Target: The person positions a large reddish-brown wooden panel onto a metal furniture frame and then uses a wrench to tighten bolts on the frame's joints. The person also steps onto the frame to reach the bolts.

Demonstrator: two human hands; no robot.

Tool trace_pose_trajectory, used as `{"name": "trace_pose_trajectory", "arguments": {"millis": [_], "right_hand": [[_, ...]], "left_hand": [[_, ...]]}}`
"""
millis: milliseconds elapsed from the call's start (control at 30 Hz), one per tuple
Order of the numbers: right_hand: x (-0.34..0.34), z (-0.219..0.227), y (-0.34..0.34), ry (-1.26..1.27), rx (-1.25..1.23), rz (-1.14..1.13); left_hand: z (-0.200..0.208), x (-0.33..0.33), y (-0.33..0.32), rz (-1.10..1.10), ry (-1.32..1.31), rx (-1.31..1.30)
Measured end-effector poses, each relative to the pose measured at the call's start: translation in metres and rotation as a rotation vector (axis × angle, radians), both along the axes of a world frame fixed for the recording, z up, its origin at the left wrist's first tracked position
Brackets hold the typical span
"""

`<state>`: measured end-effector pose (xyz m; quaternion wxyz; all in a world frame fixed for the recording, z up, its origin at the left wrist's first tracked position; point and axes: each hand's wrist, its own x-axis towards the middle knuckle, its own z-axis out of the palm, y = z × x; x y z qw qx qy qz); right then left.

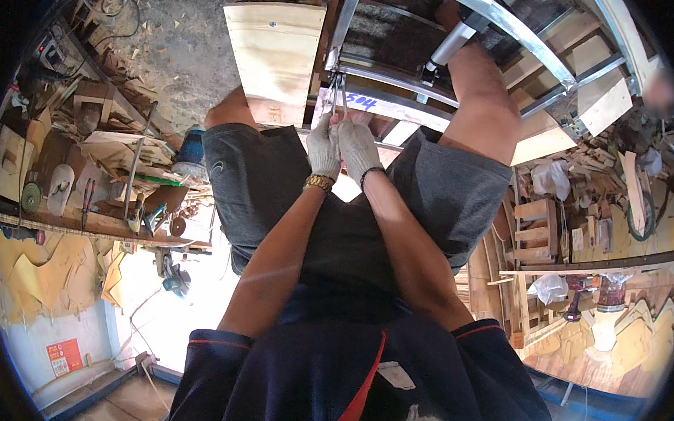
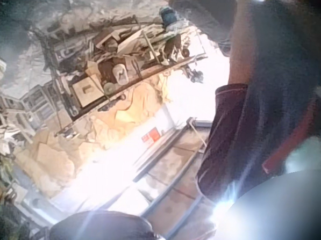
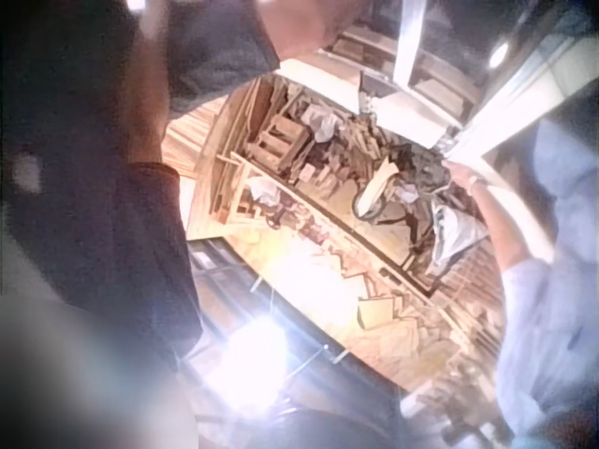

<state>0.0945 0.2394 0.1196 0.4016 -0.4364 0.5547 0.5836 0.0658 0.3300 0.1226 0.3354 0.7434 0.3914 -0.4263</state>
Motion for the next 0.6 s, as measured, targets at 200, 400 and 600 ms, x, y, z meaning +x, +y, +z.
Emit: {"name": "trace_pose_trajectory", "arguments": {"millis": [200, 400, 600], "right_hand": [[-0.001, 0.007, 0.009, -0.155, -0.038, 0.183], [-0.002, 0.003, 0.017, -0.187, -0.014, 0.19], [-0.008, 0.023, -0.002, -0.369, -0.066, 0.108]], "left_hand": [[-0.016, -0.035, 0.003, 0.429, 0.061, -0.056], [-0.016, -0.034, 0.01, 0.124, -0.021, -0.082], [0.028, 0.013, 0.014, -0.119, -0.093, -0.104]]}}
